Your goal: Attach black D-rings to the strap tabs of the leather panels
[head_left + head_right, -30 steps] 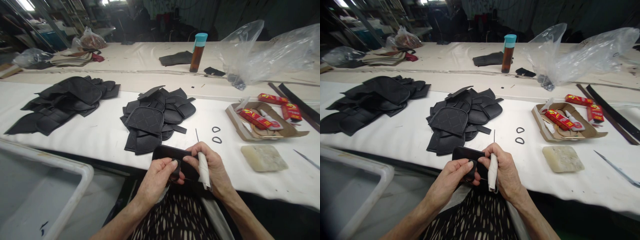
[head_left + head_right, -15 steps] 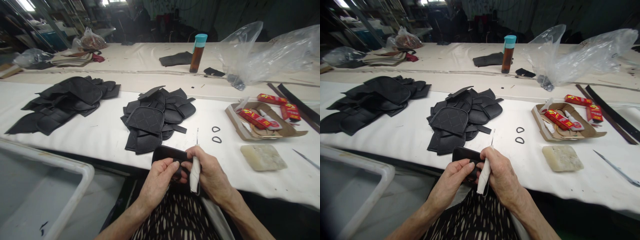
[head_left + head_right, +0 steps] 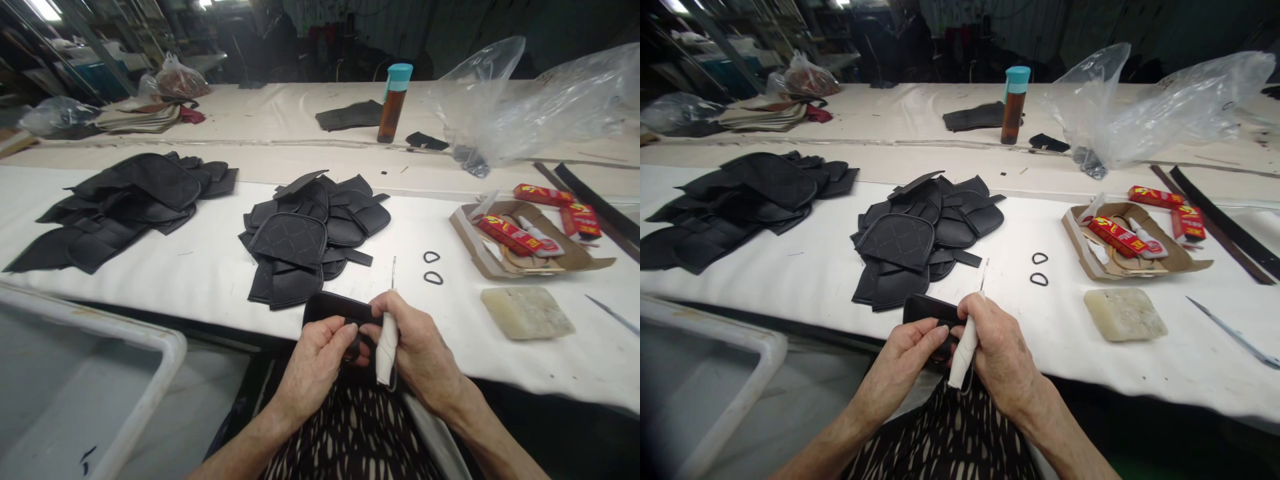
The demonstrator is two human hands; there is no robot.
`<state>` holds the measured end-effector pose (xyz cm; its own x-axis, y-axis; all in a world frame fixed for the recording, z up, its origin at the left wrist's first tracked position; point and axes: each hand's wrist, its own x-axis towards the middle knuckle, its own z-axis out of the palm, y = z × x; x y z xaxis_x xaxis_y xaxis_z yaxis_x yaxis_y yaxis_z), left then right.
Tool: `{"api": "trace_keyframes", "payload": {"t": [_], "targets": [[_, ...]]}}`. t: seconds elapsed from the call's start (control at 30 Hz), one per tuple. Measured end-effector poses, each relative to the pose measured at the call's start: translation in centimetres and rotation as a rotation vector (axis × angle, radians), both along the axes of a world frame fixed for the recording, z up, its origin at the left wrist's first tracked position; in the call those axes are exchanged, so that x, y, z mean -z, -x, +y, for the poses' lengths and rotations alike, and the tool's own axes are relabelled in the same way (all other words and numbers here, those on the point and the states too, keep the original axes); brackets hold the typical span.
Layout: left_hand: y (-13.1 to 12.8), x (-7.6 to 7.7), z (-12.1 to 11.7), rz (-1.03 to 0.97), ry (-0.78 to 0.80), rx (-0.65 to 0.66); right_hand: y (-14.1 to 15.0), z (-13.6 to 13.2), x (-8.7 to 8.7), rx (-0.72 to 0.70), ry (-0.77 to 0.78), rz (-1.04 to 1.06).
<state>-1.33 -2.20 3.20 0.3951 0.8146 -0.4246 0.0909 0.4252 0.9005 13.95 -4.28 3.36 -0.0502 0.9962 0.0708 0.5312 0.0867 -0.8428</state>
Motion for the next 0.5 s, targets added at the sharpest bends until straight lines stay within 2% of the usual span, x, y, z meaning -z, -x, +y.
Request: {"api": "trace_keyframes", "payload": {"t": [0.1, 0.27, 0.5], "targets": [[0.2, 0.3, 0.2, -0.094, 0.064, 0.008, -0.1, 0.1, 0.0, 0.038, 0.063, 0.098], [0.5, 0.6, 0.7, -0.214, 0.271, -0.033, -1.0, 0.6, 0.0, 0.148, 0.14, 0.29], [0.3, 0.4, 0.8, -0.238, 0.338, -0.089, -1.1, 0.8, 0.1, 0.159, 0.122, 0.443]]}}
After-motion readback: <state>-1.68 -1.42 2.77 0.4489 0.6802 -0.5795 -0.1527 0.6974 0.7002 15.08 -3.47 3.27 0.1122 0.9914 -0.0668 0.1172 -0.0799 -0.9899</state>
